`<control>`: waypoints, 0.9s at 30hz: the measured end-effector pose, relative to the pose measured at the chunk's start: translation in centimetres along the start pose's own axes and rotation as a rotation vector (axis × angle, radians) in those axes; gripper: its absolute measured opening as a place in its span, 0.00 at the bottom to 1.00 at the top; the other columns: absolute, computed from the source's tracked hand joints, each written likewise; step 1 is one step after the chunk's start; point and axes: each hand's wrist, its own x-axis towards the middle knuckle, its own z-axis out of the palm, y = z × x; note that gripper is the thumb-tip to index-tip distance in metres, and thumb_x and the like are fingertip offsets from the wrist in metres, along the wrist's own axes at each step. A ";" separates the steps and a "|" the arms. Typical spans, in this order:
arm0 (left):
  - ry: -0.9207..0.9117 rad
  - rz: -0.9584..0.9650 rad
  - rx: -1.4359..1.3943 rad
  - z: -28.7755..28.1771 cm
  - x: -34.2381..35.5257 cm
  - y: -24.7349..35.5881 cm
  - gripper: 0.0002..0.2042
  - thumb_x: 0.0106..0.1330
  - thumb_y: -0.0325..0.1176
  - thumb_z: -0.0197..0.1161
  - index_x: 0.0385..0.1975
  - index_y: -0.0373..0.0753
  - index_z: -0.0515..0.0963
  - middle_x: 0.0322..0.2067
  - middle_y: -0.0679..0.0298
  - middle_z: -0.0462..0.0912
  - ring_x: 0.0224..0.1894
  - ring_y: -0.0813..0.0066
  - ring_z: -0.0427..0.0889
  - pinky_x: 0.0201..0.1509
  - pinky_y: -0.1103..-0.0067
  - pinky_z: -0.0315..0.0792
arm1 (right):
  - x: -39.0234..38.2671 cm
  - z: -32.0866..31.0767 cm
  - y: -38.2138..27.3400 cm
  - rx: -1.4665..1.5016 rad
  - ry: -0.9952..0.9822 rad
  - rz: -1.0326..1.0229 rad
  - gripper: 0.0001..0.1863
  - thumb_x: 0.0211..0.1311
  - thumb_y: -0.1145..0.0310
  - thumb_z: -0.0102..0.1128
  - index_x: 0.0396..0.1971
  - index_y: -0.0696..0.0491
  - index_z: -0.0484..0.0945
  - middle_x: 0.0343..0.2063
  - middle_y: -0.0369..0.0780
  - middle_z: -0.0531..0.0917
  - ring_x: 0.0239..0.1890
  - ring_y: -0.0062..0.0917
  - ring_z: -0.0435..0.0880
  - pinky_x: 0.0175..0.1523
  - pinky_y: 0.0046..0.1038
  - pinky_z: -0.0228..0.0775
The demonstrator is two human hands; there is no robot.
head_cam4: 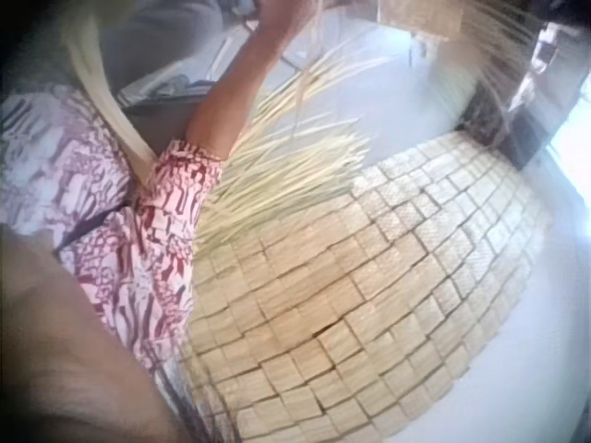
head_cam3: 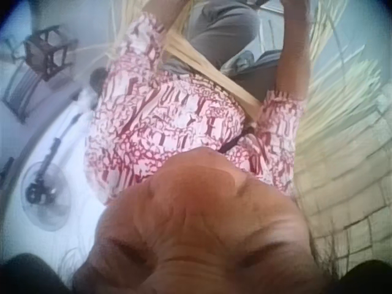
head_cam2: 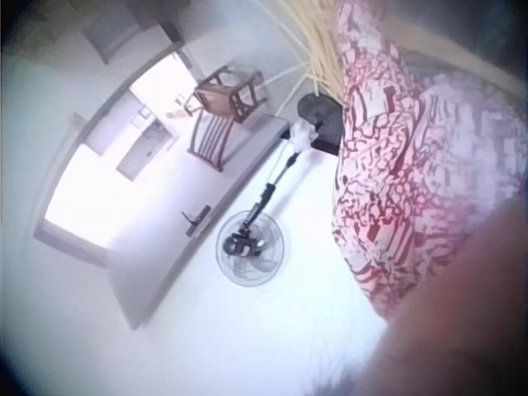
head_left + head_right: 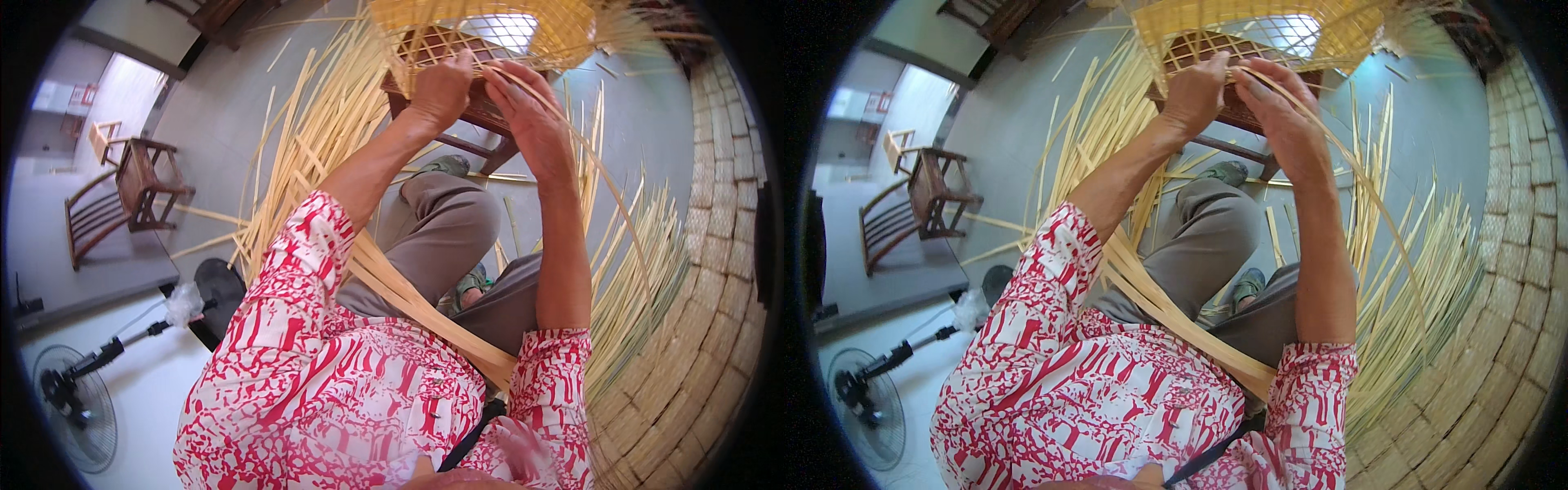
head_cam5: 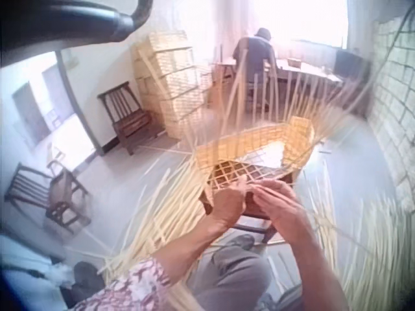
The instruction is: The person weaves thin bamboo strips into a basket frame using both hands. They interlace the strips through the existing structure, periodically rotating the basket to continue the pattern.
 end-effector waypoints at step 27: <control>0.020 0.138 -0.220 -5.8 -7.8 -0.3 0.19 0.67 0.28 0.63 0.57 0.36 0.73 0.43 0.48 0.85 0.41 0.47 0.85 0.44 0.63 0.81 | 0.7 -10.9 8.0 0.275 0.397 0.262 0.11 0.72 0.63 0.62 0.42 0.57 0.78 0.36 0.45 0.85 0.40 0.35 0.88 0.45 0.38 0.86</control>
